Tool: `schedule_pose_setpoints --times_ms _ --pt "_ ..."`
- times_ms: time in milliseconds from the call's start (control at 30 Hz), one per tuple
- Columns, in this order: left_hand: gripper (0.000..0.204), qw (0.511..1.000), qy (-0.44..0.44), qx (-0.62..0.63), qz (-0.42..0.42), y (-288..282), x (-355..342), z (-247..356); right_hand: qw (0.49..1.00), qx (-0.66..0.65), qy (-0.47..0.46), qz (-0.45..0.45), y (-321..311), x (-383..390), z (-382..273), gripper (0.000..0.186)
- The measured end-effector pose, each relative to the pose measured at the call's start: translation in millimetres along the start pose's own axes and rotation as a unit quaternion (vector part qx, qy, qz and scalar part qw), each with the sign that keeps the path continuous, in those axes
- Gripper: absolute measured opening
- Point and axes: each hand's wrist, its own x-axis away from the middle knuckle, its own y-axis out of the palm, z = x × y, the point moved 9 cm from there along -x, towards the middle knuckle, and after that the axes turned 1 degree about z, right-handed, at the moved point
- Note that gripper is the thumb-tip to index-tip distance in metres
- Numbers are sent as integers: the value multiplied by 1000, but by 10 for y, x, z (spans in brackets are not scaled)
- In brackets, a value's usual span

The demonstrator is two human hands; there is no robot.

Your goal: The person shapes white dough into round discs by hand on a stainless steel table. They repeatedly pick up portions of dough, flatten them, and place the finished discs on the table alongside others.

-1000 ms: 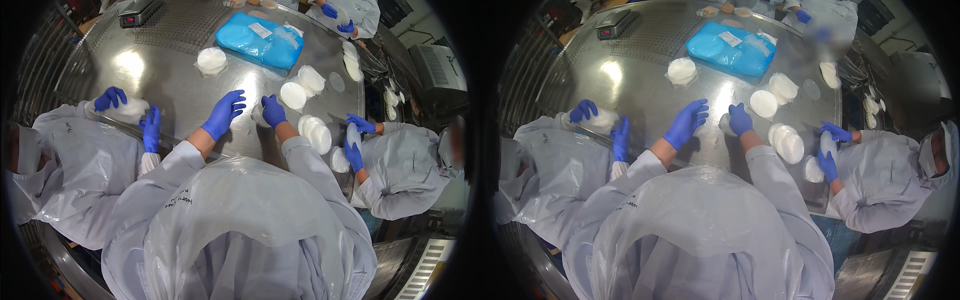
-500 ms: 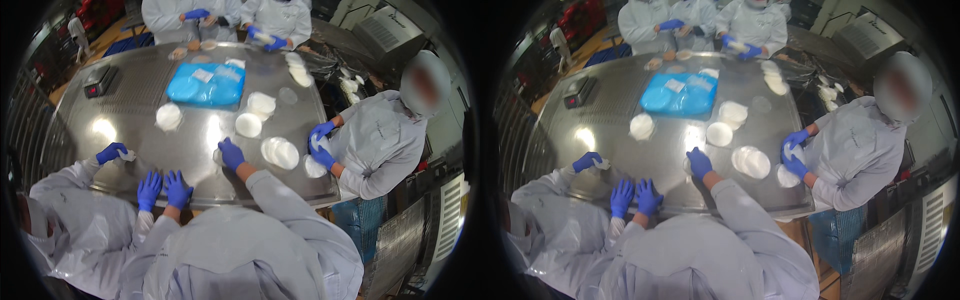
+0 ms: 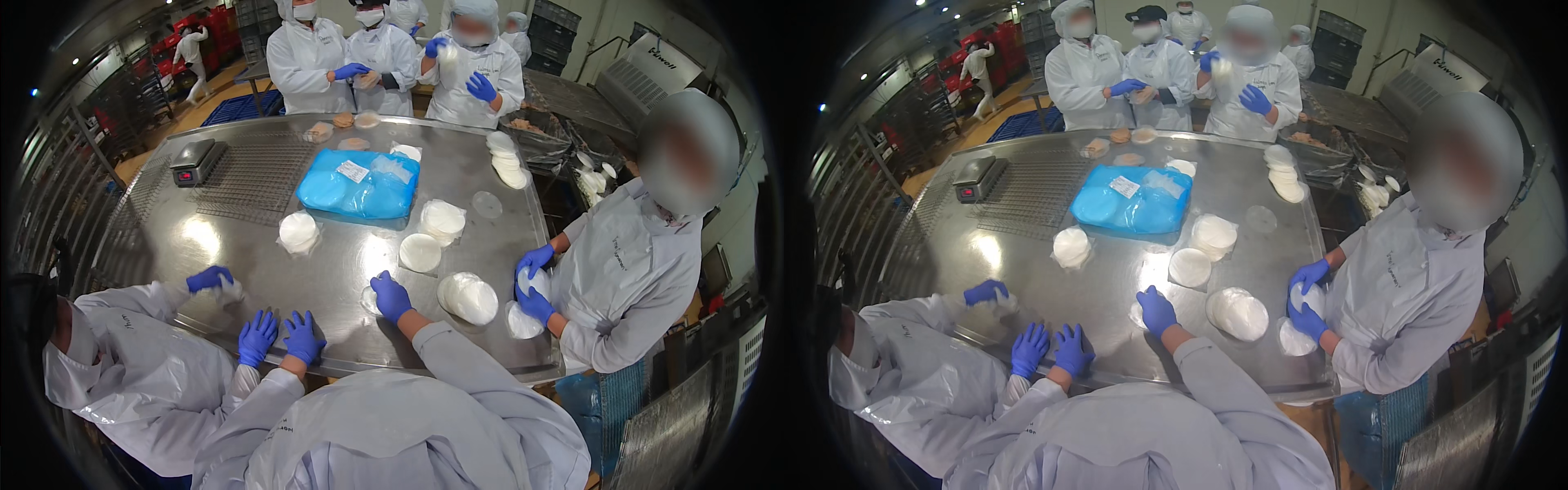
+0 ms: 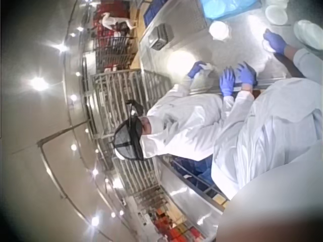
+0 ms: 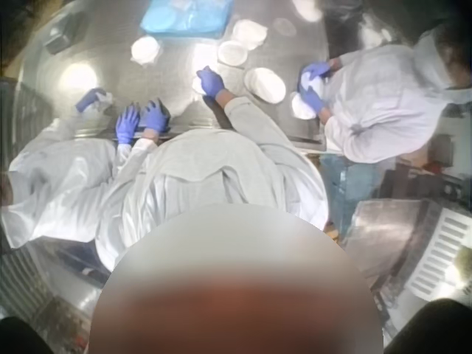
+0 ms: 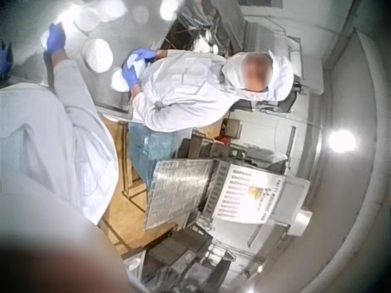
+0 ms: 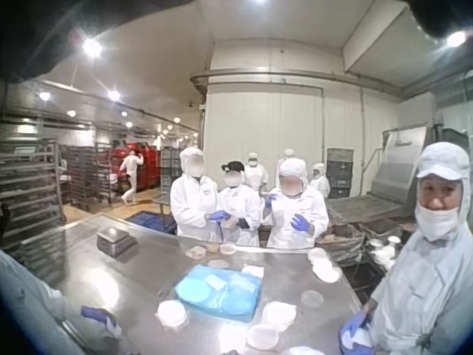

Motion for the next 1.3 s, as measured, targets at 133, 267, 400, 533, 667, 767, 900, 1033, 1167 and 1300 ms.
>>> schedule_pose_setpoints --times_ms 133,267,400,533,667,767,900,1033,1167,1300 --pt "100 1000 -1 10 4 80 -37 -18 999 -32 -9 -3 3 22 53 24" --pt "105 1000 -10 24 15 193 -116 -89 999 -9 -7 -40 12 22 100 28" --pt "111 999 -15 7 28 259 -144 -150 999 -8 -9 -36 13 50 115 30" --pt "114 1000 -7 -4 28 248 -158 -160 1000 -7 -14 -28 39 71 141 30" --pt "113 1000 8 9 18 220 -186 -153 1000 -22 -13 0 -71 102 112 27" --pt "114 1000 3 -1 8 213 -213 -162 1000 -9 -18 -5 -38 101 140 34" --pt "114 1000 -11 -7 -2 208 -233 -204 1000 7 -6 -27 -26 101 107 35" --pt "113 999 -21 -8 -24 88 -171 -138 998 16 17 -53 103 48 174 33" --pt "107 999 -30 21 1 31 -209 -59 999 -26 38 -1 204 -23 349 29" --pt "102 996 -61 58 14 73 -160 -86 999 39 -3 -24 9 -37 114 22"
